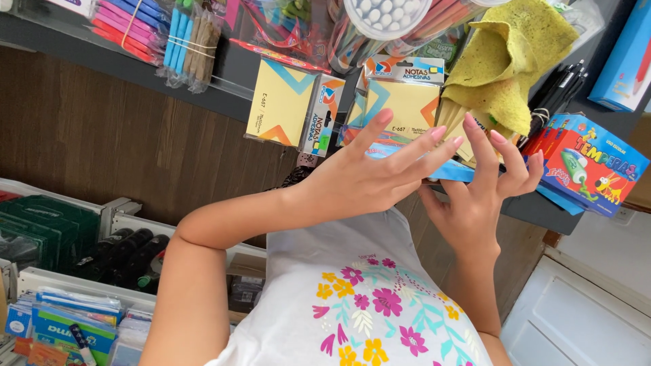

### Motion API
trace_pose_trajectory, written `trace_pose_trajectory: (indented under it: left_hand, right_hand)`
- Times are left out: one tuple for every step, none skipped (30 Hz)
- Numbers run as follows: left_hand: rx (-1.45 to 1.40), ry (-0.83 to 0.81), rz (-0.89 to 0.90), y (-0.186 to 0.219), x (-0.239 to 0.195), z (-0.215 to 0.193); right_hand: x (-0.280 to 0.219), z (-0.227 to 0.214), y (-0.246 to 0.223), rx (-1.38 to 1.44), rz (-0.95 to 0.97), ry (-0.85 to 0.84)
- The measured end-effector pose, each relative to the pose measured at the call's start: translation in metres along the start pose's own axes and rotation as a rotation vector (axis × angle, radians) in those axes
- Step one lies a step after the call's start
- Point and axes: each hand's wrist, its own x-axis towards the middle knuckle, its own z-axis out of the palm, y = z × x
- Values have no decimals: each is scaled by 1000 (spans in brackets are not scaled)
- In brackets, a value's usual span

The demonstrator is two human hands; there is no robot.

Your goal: Organizing and cleaning various stationery items like paint boxes and markers on a glass counter.

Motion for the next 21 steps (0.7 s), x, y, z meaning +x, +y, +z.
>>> trace_pose_trajectory:
  left_hand:
    - [-9, 12, -29, 1, 1, 0]
    - [-9, 12, -30, 0, 5, -3]
    - [-18, -16, -56, 0, 9, -6]
    - [-30, -47, -83, 1, 12, -9]
    - [-32, -49, -84, 1, 17, -11]
    - [-39, -37, -126, 0, 23, -13]
    - [-48, -26, -167, -1, 29, -15]
    - [-47, -26, -168, 0, 32, -13]
    - [-158, 13, -187, 2, 35, -11]
    - [-270, 53, -205, 3, 38, -10]
    - [-270, 53, -205, 5, 40, -7]
    - [-337, 54, -257, 8, 43, -4]
    - [-404, 57, -308, 10, 45, -2]
    - [-403, 56, -309, 11, 47, -2]
    - [-381, -19, -309, 11, 48, -2]
    - [-357, -92, -308, 12, 50, -2]
    - [-355, -92, -309, 11, 52, -1]
    - [-370, -137, -291, 12, 55, 0]
    - [-385, -182, -272, 12, 57, 1]
    - [-382, -182, -274, 14, 57, 1]
    - [-344, -189, -237, 15, 57, 1]
  right_hand:
    - [0, 0, 0, -1, -6, 17]
    - [1, 1, 1, -1, -7, 17]
    - [1, 2, 2, -7, -6, 26]
    - [0, 2, 2, -13, -4, 32]
    - [-1, 2, 3, -11, -3, 31]
    - [-1, 4, 5, -4, 4, 43]
    - [-1, 5, 6, 4, 10, 55]
    - [0, 5, 6, 5, 9, 55]
    - [2, 5, 6, 12, 9, 51]
    - [3, 5, 6, 20, 9, 46]
    - [4, 4, 7, 20, 9, 46]
    - [5, 4, 7, 51, 15, 20]
    - [6, 4, 8, 82, 21, -7]
    - [7, 2, 8, 83, 21, -7]
    - [9, 1, 7, 103, 26, -30]
    - [12, 0, 7, 123, 29, -52]
    - [12, 0, 8, 124, 28, -51]
    - [12, 0, 8, 122, 30, -50]
    - [11, 0, 8, 121, 31, -50]
    - [10, 0, 9, 123, 28, -49]
    - [8, 0, 10, 119, 37, -57]
